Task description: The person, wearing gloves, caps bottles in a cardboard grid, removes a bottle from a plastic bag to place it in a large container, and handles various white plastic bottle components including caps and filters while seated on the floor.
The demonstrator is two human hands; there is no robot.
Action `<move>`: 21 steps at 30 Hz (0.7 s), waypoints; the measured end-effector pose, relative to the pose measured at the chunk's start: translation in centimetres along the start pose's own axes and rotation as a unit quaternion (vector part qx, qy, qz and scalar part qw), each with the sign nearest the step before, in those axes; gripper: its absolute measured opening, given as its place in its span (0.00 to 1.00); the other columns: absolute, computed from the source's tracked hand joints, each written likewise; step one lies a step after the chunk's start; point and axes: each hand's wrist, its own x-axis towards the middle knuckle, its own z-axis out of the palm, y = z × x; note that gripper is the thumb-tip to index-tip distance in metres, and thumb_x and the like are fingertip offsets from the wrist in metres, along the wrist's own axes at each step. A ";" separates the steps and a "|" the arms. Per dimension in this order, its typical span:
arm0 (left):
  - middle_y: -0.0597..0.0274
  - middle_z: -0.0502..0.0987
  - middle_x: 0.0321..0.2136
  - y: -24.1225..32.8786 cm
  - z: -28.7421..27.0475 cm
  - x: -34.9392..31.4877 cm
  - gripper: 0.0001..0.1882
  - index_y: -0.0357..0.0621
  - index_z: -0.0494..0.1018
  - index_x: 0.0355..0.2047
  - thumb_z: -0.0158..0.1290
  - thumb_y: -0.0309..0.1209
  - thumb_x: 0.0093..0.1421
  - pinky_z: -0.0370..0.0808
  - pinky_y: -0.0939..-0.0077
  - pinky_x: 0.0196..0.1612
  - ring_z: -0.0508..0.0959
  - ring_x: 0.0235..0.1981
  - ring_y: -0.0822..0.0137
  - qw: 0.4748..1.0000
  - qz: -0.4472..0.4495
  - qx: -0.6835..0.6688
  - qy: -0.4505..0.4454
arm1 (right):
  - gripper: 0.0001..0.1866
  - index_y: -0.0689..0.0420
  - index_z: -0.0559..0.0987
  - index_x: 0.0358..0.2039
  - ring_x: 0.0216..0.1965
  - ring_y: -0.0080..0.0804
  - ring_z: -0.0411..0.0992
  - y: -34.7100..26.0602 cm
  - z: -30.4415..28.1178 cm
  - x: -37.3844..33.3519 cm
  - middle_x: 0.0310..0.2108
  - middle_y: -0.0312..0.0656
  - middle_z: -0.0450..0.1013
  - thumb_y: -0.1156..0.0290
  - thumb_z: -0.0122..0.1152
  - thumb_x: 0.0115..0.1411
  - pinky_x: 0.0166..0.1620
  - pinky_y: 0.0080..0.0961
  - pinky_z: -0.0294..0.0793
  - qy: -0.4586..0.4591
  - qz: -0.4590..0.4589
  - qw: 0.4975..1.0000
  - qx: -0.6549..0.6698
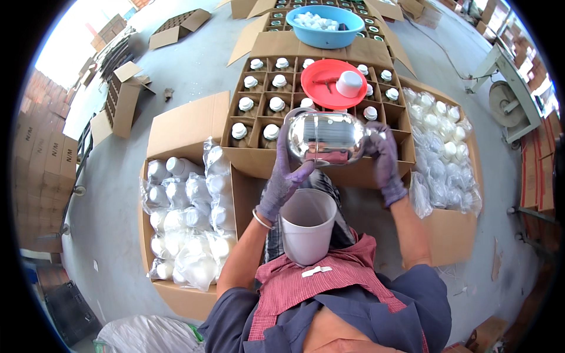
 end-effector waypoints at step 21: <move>0.55 0.68 0.55 -1.1 -8.0 -19.7 0.34 0.41 0.60 0.61 0.49 0.50 0.61 0.66 0.67 0.60 0.68 0.58 0.64 0.939 -0.275 -0.040 0.203 | 0.42 0.60 0.58 0.64 0.68 0.50 0.50 9.0 -1.2 -20.8 0.64 0.56 0.53 0.51 0.62 0.57 0.67 0.42 0.51 -0.322 -0.077 0.846 -0.419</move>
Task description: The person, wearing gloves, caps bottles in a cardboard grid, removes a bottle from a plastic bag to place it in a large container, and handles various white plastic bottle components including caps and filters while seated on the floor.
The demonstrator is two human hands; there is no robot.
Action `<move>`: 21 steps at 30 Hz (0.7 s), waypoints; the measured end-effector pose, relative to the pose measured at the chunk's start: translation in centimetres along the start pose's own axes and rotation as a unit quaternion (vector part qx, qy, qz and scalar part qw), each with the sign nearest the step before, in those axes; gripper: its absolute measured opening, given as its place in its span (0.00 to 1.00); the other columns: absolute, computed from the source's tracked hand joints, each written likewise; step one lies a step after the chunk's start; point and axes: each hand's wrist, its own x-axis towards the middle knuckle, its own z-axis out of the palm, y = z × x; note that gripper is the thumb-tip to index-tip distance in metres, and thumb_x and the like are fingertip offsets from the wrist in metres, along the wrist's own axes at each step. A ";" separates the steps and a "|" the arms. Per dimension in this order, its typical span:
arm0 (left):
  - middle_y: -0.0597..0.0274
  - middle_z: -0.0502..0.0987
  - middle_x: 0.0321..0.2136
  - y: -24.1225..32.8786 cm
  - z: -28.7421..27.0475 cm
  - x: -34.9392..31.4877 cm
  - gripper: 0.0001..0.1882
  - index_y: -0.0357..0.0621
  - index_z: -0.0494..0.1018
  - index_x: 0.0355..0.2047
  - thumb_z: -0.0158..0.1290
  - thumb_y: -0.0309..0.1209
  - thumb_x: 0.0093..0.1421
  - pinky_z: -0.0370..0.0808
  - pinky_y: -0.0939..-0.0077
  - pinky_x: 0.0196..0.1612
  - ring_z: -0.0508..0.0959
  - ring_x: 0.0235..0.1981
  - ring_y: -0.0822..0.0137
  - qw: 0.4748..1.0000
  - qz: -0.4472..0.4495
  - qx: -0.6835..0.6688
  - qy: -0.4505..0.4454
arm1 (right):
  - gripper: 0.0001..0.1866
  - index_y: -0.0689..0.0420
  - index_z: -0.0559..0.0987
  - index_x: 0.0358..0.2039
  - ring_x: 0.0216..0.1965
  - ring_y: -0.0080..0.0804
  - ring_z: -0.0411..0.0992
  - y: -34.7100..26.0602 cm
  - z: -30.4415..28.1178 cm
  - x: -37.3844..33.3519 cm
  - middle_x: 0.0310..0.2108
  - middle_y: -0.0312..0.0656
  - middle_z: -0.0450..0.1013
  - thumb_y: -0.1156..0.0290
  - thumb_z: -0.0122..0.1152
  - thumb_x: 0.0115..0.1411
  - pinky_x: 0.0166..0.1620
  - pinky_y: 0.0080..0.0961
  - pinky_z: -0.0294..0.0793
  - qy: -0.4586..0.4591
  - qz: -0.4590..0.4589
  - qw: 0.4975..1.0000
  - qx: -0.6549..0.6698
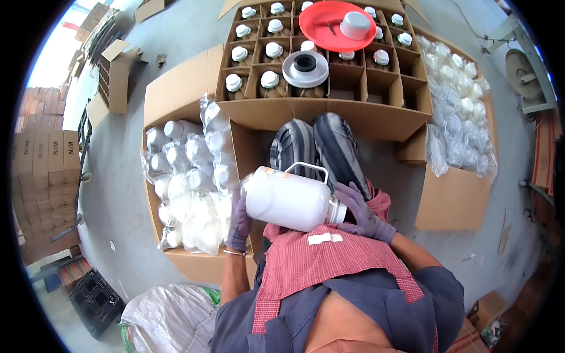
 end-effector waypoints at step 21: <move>0.54 0.71 0.54 -2.5 3.7 2.5 0.28 0.40 0.61 0.59 0.55 0.33 0.60 0.71 0.67 0.54 0.74 0.51 0.60 0.967 0.082 0.139 -0.199 | 0.46 0.60 0.64 0.61 0.49 0.40 0.69 -9.9 -9.0 16.0 0.49 0.46 0.69 0.60 0.76 0.42 0.54 0.33 0.64 0.187 -0.134 0.966 0.116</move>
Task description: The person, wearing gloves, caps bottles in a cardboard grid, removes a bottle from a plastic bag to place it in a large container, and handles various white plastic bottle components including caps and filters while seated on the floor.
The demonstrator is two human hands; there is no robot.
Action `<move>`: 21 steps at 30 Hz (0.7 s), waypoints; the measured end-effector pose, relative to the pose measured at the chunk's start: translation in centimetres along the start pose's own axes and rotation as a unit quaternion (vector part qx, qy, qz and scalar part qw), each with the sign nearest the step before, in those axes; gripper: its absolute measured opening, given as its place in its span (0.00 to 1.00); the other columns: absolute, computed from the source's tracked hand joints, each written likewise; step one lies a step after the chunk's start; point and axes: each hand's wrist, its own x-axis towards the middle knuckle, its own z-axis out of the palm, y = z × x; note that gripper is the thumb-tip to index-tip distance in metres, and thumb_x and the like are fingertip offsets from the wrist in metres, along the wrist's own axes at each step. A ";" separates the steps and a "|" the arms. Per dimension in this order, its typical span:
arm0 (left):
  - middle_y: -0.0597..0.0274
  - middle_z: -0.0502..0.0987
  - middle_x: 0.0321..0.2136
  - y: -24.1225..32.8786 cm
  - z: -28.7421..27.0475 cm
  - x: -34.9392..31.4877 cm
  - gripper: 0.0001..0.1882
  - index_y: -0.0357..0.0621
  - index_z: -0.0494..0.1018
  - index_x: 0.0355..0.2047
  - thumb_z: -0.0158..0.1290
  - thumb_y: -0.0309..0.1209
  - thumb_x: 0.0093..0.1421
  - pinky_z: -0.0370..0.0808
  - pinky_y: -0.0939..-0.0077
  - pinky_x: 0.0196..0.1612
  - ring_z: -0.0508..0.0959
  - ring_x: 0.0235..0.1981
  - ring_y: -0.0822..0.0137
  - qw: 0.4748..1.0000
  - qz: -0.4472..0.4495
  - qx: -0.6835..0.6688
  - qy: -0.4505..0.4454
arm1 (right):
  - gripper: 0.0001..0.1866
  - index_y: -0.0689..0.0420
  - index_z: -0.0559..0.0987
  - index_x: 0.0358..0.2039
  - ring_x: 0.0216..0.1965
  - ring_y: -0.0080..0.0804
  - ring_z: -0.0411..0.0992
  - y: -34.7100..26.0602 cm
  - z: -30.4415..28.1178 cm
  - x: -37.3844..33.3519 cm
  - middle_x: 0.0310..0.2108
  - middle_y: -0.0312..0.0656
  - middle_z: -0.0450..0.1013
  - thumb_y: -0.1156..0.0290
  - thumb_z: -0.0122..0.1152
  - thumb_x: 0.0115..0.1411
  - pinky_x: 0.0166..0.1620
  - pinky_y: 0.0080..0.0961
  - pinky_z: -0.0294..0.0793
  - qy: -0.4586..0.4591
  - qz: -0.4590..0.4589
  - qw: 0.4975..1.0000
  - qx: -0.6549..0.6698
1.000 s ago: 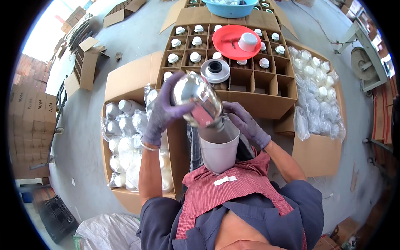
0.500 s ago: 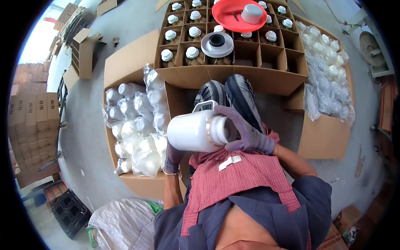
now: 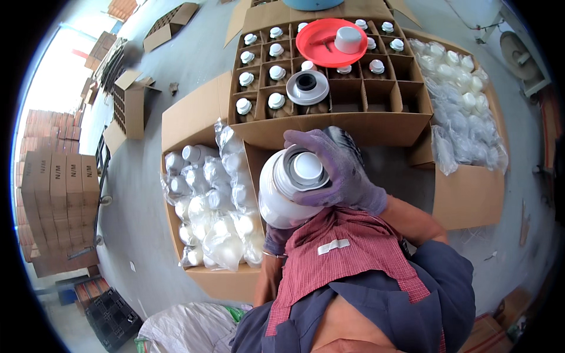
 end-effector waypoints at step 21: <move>0.51 0.79 0.39 19.7 -4.2 8.1 0.17 0.34 0.72 0.47 0.51 0.34 0.61 0.76 0.70 0.43 0.80 0.38 0.57 0.830 -0.026 0.548 -0.099 | 0.40 0.61 0.65 0.58 0.53 0.45 0.71 7.4 1.3 -11.6 0.49 0.55 0.70 0.60 0.72 0.47 0.55 0.36 0.69 -0.078 0.264 0.960 -0.047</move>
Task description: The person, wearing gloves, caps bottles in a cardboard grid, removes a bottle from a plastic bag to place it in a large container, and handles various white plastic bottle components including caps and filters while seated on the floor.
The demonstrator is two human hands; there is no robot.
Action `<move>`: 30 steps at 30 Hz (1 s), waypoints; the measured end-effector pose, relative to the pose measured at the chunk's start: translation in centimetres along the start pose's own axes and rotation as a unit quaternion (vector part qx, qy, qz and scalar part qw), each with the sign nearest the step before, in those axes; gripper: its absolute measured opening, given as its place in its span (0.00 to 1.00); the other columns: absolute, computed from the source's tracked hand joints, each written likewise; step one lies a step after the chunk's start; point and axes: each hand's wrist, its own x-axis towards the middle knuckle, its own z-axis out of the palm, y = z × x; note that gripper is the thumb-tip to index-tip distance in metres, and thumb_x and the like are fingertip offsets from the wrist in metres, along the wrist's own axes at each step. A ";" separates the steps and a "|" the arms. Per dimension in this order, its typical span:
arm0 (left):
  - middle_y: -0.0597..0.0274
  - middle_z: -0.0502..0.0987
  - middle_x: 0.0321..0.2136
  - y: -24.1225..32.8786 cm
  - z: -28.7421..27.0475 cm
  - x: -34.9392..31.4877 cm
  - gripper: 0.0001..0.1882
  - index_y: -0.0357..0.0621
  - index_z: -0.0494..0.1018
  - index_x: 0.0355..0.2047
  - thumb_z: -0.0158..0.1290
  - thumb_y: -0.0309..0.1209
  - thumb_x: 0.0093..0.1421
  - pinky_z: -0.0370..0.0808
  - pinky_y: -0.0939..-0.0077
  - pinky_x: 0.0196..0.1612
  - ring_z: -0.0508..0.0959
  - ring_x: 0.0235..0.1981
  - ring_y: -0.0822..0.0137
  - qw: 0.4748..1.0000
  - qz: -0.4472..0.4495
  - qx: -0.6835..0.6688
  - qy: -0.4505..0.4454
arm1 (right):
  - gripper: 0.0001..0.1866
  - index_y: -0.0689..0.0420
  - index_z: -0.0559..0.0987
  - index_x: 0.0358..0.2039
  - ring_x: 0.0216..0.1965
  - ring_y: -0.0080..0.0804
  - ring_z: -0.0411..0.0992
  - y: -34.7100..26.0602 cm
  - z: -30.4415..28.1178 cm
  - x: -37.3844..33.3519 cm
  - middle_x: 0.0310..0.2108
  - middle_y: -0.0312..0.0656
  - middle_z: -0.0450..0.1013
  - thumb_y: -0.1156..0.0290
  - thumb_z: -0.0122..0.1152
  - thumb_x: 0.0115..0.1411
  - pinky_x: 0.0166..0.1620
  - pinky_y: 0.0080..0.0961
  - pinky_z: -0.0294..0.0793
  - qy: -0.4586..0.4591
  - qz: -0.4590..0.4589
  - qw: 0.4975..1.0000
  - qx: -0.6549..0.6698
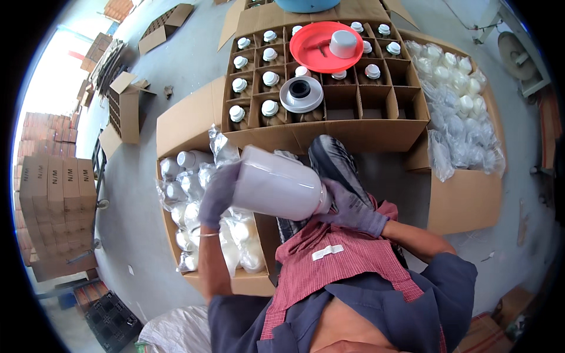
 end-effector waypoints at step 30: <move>0.50 0.66 0.59 4.2 4.0 8.9 0.30 0.43 0.70 0.56 0.59 0.42 0.56 0.62 0.55 0.61 0.64 0.60 0.50 0.862 0.275 -0.164 0.392 | 0.27 0.55 0.68 0.58 0.46 0.34 0.74 -4.8 -9.0 18.0 0.48 0.43 0.72 0.48 0.45 0.67 0.48 0.33 0.76 -0.083 -0.059 0.976 0.192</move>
